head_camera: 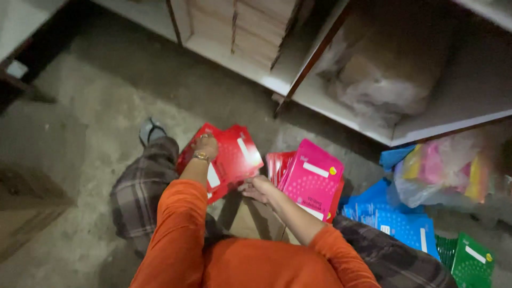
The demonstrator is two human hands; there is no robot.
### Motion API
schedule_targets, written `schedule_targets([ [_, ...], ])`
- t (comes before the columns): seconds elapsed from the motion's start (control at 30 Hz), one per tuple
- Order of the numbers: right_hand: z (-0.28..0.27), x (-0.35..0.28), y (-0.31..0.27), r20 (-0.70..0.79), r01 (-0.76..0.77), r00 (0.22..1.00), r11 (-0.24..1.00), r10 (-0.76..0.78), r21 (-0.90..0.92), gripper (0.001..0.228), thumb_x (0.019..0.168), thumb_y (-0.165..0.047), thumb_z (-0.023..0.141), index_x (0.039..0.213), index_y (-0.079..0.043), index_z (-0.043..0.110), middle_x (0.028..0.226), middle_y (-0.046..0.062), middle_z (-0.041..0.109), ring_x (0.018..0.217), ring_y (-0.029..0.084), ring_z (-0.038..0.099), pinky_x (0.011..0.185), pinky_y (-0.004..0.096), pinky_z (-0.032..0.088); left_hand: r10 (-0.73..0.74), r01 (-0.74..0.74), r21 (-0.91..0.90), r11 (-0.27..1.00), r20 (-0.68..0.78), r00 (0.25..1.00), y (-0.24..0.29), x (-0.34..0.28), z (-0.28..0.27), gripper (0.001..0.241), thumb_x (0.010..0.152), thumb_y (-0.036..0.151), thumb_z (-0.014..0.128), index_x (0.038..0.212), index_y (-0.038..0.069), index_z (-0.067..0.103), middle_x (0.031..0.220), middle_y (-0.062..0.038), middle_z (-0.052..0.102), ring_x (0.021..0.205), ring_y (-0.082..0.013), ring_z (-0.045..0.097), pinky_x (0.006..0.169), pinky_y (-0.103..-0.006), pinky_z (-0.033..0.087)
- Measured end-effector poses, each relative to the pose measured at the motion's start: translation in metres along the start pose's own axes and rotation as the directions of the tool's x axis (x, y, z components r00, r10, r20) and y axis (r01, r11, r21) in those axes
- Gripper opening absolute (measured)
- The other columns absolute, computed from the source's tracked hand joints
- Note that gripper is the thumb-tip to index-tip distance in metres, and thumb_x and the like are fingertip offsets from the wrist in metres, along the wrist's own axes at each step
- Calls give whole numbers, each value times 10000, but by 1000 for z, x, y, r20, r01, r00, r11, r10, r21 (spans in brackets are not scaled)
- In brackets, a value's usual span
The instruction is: Organizing and stocking notebooks onto shelves from piles on the floor.
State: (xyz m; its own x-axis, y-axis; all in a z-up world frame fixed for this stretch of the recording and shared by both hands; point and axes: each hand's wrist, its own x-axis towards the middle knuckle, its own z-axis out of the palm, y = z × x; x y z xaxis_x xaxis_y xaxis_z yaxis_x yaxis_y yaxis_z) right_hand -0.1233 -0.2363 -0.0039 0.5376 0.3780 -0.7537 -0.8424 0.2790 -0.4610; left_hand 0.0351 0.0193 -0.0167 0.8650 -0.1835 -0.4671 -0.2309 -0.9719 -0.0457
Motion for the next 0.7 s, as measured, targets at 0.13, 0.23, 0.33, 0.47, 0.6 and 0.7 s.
schedule_targets([
  [0.13, 21, 10, 8, -37, 35, 999, 997, -32, 63, 259, 983, -37, 536, 1240, -69, 559, 1187, 146, 614, 987, 274, 627, 871, 456, 551, -111, 121, -189, 974, 64, 992, 9, -33, 18, 368, 951, 180, 551, 1289, 85, 662, 1427, -212, 557, 1287, -423, 560, 987, -569, 521],
  [0.23, -6, 40, 19, -42, 73, 997, 970, -65, 233, 276, 990, 7, 486, 1261, -40, 510, 1257, 166, 587, 1100, 338, 598, 951, 511, 557, -79, 75, -166, 983, -16, 997, 9, -53, -2, 373, 976, 183, 532, 1310, 77, 659, 1391, -192, 642, 1332, -365, 581, 1024, -561, 536],
  [0.33, -18, 48, 15, -39, 69, 997, 954, -60, 292, 266, 1014, -19, 454, 1276, -7, 500, 1295, 197, 547, 1180, 396, 576, 1002, 547, 567, -158, 126, -327, 936, -72, 985, 3, -83, -53, 490, 870, 183, 606, 1343, 69, 546, 1472, -184, 498, 1303, -497, 427, 987, -647, 416],
  [0.47, -26, 50, 14, -58, 27, 998, 945, -9, 327, 318, 1014, -22, 453, 1331, 2, 475, 1345, 223, 501, 1241, 418, 554, 1026, 571, 569, -163, 183, -454, 872, 84, 983, -4, -78, -48, 588, 834, 213, 684, 1397, 107, 548, 1435, -192, 537, 1321, -407, 488, 1056, -576, 420],
  [0.6, -11, 27, 3, -17, 54, 999, 950, -52, 307, 401, 994, -26, 495, 1394, -18, 479, 1363, 194, 540, 1259, 402, 568, 1031, 543, 572, 138, -94, -540, 837, 42, 990, -18, 25, 55, 457, 856, 152, 603, 1303, 68, 647, 1274, -262, 680, 1179, -399, 676, 991, -472, 555],
  [0.7, -25, 33, -6, 93, 41, 993, 944, -75, 327, 438, 1019, -55, 555, 1418, 86, 443, 1365, 257, 568, 1219, 446, 622, 1024, 532, 574, 319, -293, -542, 788, -49, 947, 9, -20, -88, 396, 879, 179, 574, 1245, 73, 682, 1209, -244, 713, 1116, -397, 704, 938, -486, 567],
])
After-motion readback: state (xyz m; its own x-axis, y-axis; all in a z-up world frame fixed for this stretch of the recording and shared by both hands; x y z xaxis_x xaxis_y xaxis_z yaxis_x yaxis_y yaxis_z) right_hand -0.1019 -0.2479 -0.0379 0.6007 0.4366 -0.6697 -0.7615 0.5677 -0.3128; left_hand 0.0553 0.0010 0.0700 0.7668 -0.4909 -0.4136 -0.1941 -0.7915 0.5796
